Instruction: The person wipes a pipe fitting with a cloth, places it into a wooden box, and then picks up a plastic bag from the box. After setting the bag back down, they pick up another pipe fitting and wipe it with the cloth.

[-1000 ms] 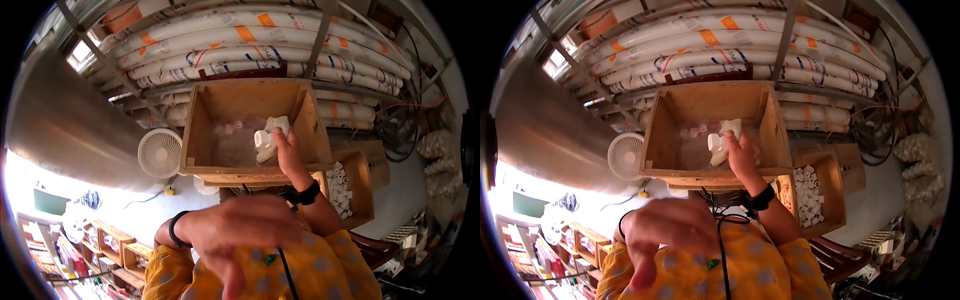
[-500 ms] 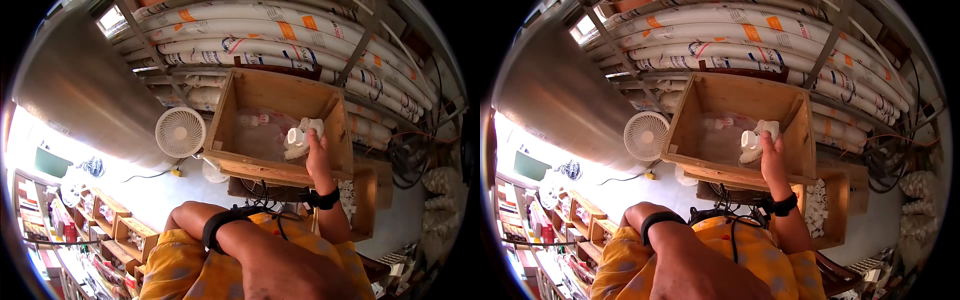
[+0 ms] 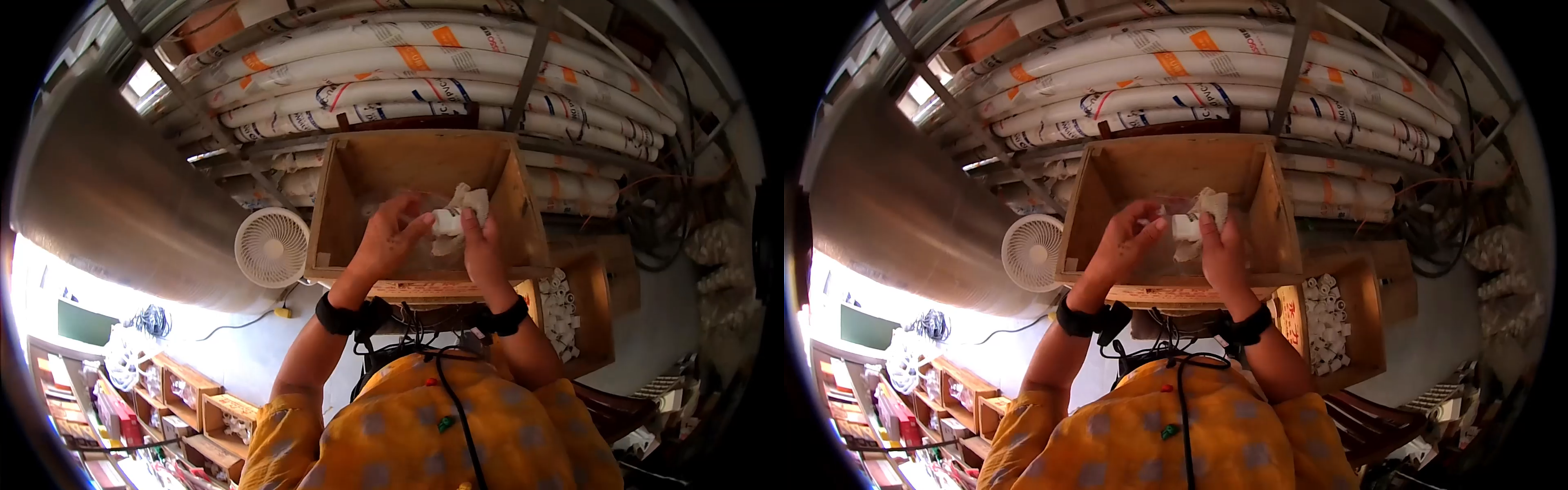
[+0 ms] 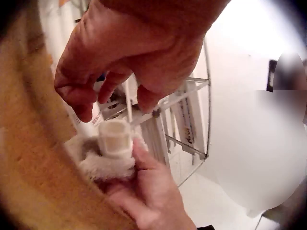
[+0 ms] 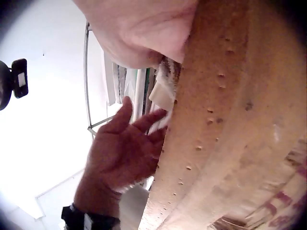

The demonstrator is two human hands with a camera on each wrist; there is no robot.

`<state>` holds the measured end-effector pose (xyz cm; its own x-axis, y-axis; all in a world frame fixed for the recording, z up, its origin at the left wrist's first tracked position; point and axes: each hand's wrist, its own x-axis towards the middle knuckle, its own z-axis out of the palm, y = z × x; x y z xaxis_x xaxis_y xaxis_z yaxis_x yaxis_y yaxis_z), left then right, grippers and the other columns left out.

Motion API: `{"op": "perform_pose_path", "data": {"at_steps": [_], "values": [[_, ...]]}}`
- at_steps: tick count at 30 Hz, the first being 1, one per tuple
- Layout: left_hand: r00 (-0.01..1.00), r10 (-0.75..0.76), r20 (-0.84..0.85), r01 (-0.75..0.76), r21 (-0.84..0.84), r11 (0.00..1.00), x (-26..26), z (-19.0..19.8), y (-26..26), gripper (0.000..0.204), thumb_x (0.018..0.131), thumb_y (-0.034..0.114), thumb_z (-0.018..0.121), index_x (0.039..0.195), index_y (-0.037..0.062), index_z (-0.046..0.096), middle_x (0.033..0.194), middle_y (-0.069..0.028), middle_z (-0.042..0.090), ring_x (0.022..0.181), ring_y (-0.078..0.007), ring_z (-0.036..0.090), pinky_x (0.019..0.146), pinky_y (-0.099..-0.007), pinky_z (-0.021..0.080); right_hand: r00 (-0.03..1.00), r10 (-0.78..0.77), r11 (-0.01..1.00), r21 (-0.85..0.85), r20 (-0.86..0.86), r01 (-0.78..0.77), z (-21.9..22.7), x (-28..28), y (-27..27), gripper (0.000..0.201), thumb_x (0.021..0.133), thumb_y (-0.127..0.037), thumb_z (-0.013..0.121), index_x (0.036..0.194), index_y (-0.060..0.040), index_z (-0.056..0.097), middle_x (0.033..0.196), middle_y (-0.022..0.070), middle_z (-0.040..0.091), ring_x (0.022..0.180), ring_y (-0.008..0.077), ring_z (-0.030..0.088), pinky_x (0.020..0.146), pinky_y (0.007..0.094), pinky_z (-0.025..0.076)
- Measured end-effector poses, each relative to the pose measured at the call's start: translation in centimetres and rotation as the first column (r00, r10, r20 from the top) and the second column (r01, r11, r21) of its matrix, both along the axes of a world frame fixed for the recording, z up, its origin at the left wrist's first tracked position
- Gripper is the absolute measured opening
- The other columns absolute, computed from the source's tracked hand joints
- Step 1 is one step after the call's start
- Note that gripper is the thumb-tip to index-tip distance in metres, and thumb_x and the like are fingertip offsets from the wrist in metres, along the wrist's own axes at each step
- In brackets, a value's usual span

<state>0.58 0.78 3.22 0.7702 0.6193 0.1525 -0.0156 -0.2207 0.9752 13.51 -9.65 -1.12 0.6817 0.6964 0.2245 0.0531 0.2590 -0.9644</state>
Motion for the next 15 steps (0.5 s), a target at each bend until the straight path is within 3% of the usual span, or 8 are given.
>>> {"op": "perform_pose_path", "data": {"at_steps": [2,3,6,10,12,15], "values": [[0.998,-0.06,0.01,0.06,-0.112,0.992,0.3,-2.5,0.4,0.037,0.085,0.022,0.066,0.107,-0.0043,0.054,0.086,-0.0066,0.058,0.074,-0.0107,0.056,0.065,-0.0239,0.045,0.998,-0.002,1.0,-0.029,0.069,0.004,-0.2,0.1,-0.1,0.032,0.095,-0.029,0.047,0.11,-0.0004,0.051,0.095,0.0076,0.061,0.085,0.0142,0.055,0.076,0.0287,0.044],[0.987,-0.153,0.055,0.161,-0.211,0.964,0.5,-2.1,0.0,0.037,0.085,0.022,0.066,0.108,-0.0038,0.053,0.084,-0.0061,0.058,0.068,-0.0097,0.054,0.062,-0.0234,0.045,0.997,0.012,1.0,-0.022,0.071,-0.01,-0.1,0.1,0.0,0.032,0.095,-0.029,0.047,0.109,-0.0004,0.052,0.094,0.0075,0.061,0.085,0.0143,0.055,0.075,0.0289,0.044],[0.988,-0.155,-0.009,0.153,-0.135,0.979,1.3,-2.6,-0.5,0.034,0.086,0.02,0.064,0.108,-0.003,0.053,0.081,-0.0039,0.058,0.065,-0.0085,0.053,0.059,-0.0228,0.044,0.989,0.015,0.998,-0.058,0.15,-0.006,0.0,0.0,0.0,0.032,0.095,-0.03,0.047,0.106,-0.0002,0.054,0.093,0.0075,0.062,0.085,0.0143,0.056,0.075,0.0294,0.044],[0.994,-0.105,-0.02,0.098,-0.222,0.97,1.1,-2.2,-1.1,0.033,0.085,0.018,0.064,0.11,-0.0017,0.054,0.076,-0.0026,0.059,0.062,-0.0069,0.05,0.056,-0.0215,0.041,0.982,-0.035,0.986,-0.155,0.185,0.065,-0.3,0.3,-0.1,0.035,0.095,-0.033,0.047,0.103,0.0,0.055,0.087,0.0056,0.06,0.079,0.0126,0.052,0.071,0.0288,0.043],[0.993,-0.108,-0.042,0.089,-0.326,0.941,0.7,-2.2,-0.6,0.034,0.084,0.016,0.064,0.111,-0.0013,0.054,0.075,-0.0026,0.059,0.062,-0.0067,0.049,0.054,-0.0214,0.04,0.999,-0.024,0.998,-0.065,0.048,0.027,-0.2,0.4,-0.1,0.037,0.096,-0.035,0.046,0.102,0.0,0.055,0.086,0.0035,0.058,0.078,0.0114,0.05,0.07,0.0274,0.042],[1.0,-0.026,0.017,0.03,-0.271,0.962,0.8,-2.7,-0.5,0.034,0.083,0.011,0.063,0.113,-0.0011,0.053,0.076,-0.0042,0.061,0.063,-0.0075,0.05,0.056,-0.0219,0.041,0.997,-0.05,0.998,0.037,-0.055,0.052,0.6,0.0,-0.3,0.039,0.096,-0.037,0.045,0.1,0.0,0.055,0.084,0.0,0.055,0.076,0.0097,0.046,0.069,0.0256,0.04]]}}
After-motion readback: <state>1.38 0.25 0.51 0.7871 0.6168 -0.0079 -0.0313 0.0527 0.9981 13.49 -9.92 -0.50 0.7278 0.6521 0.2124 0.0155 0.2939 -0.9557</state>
